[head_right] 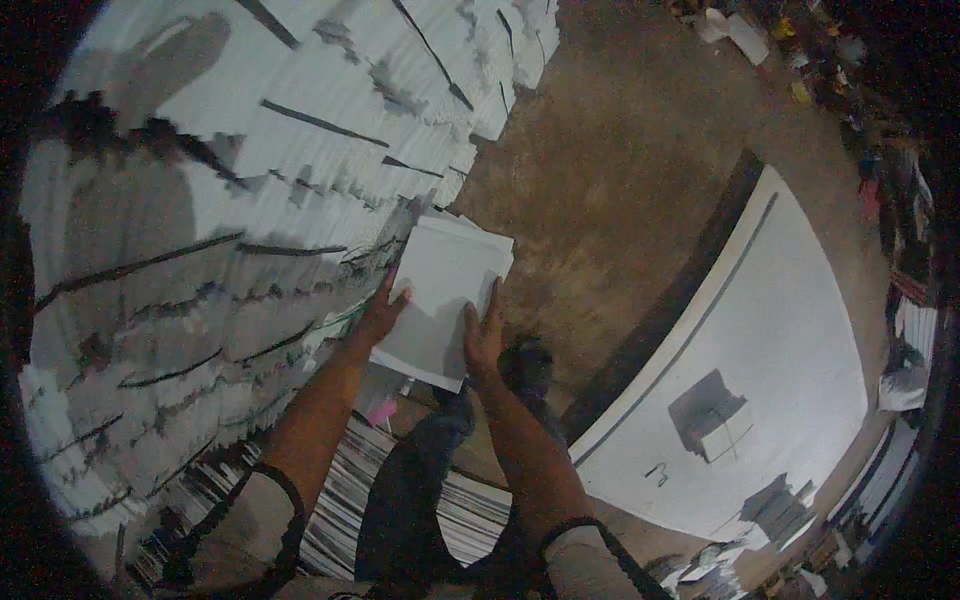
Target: The person repeatedly picks up stacks of white rectangular tiles from a large pile on the floor and carries them to a nearby storage area. They place the tiles onto existing stacks, sometimes using a pink foam sheet as a separator between layers. The person returns to the pile to repeat the process multiple times.
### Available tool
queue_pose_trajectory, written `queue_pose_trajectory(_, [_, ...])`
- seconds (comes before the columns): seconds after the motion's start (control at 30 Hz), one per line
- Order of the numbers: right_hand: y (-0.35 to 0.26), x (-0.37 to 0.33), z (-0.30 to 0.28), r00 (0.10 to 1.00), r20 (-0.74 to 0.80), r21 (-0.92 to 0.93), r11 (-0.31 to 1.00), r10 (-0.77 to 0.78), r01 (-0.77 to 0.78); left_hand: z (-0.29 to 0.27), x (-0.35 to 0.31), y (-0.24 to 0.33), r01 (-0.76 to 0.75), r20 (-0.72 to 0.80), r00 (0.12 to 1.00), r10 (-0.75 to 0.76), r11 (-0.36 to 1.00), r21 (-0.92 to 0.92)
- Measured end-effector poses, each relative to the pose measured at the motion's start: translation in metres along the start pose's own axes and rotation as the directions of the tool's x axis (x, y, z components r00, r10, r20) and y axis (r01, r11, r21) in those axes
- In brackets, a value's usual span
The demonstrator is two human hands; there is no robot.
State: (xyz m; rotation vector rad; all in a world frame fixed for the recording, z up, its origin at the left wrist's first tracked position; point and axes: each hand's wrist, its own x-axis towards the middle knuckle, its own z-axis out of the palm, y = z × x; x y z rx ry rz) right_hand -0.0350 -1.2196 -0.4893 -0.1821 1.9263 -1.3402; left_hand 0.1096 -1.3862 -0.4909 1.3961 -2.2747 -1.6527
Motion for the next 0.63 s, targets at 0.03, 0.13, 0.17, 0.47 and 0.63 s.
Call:
queue_pose_trajectory(0.03, [0.016,0.011,0.011,0.999,0.002,0.006,0.999,0.045,-0.045,-0.003,0.014,-0.009,0.015,0.012,1.000,-0.016,0.999,0.047])
queue_pose_trajectory(0.13, [0.053,0.036,0.040,0.992,-0.037,0.070,0.990,-0.121,0.124,-0.006,0.045,-0.042,0.038,0.020,0.999,-0.042,0.984,0.176])
queue_pose_trajectory(0.17, [0.063,0.042,0.047,0.989,-0.045,0.075,0.987,-0.140,0.143,-0.008,0.052,-0.054,0.019,0.029,0.999,-0.024,0.987,0.159])
queue_pose_trajectory(0.47, [0.089,0.064,0.077,0.994,-0.073,-0.016,0.996,-0.083,0.082,0.000,0.067,-0.086,0.039,-0.039,0.999,-0.033,0.986,0.159])
queue_pose_trajectory(0.63, [0.124,0.065,0.111,0.975,-0.102,-0.035,0.980,-0.197,0.194,0.036,0.025,-0.108,0.029,-0.260,0.950,0.173,0.780,0.625])
